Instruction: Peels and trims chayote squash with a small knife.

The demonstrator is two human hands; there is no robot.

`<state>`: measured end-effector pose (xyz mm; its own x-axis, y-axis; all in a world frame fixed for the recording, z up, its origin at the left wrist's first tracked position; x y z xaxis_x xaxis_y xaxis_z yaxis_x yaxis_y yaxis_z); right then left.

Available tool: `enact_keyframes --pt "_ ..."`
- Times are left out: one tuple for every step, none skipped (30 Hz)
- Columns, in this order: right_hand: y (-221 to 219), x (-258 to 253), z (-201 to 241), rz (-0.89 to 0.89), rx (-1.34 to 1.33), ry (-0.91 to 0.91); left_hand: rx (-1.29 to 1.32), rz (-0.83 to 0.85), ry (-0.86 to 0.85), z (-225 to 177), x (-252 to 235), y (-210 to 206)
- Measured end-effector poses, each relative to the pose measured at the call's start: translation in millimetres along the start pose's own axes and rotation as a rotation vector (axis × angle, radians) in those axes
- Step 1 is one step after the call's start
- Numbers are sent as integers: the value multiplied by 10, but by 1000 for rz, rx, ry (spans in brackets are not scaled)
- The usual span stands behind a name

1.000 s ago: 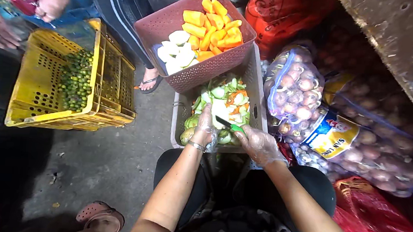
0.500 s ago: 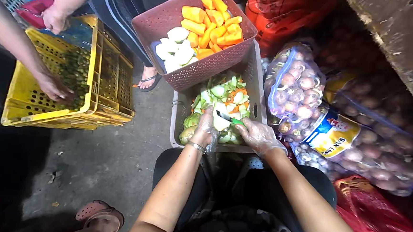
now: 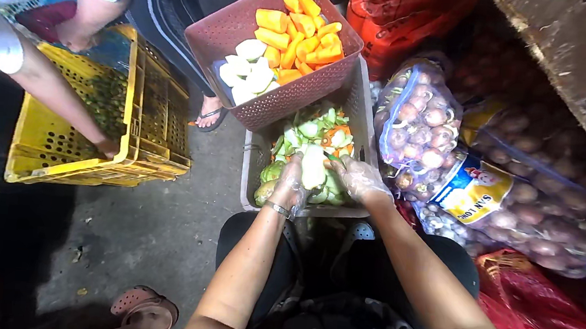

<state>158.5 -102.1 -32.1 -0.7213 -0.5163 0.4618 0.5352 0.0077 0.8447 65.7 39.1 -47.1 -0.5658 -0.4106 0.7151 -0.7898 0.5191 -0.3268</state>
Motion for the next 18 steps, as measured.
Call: enact_keyframes --pt "-48 -69 -64 63 -41 -69 -2 13 -1 -9 33 -23" --pt "-124 -146 -137 121 -75 -110 -23 26 -16 -32 57 -37" --pt "-192 -190 -205 161 -109 -131 -67 45 -43 -60 72 -33" --pt "-243 -204 -265 182 -147 -135 -114 64 -63 -79 73 -14" --pt "-268 -185 -309 191 -204 -131 -154 86 -75 -91 71 11" --pt "-255 -122 -328 178 -261 -127 -186 105 -87 -93 60 29" --pt "-215 -34 -323 145 -307 -122 -208 121 -103 -97 51 35" --pt "-164 76 -292 96 -343 -103 -217 132 -122 -104 53 27" --pt "-126 194 -247 42 -364 -76 -224 129 -141 -111 62 14" --pt "-100 302 -190 3 -363 -30 -231 104 -163 -110 72 3" --pt "-76 389 -127 0 -343 27 -245 60 -180 -112 82 -8" --pt "-51 447 -71 27 -319 72 -272 18 -194 -117 92 -9" --pt "-27 469 -29 58 -307 101 -324 -15 -220 -121 109 -1" --pt "5 468 -1 85 -330 118 -395 -36 -252 -123 140 6" --pt "41 442 11 121 -385 121 -456 -40 -274 -124 168 6" --pt "55 391 -8 151 -453 111 -481 -24 -284 -122 177 5" --pt "41 325 -57 157 -517 101 -477 -7 -285 -119 175 0" --pt "46 270 -123 131 -561 72 -456 -9 -292 -118 161 -10"
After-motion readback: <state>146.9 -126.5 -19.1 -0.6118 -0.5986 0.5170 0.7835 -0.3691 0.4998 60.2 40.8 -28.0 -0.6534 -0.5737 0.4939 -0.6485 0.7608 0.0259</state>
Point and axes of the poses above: each hand's wrist, its own x-axis away from the middle knuckle, its own y-axis out of the back of the hand, z = x × y, the point moved 3 cm from there along -x, towards the middle knuckle, and after that the axes turned 10 degrees about x, right-handed, at the moved point
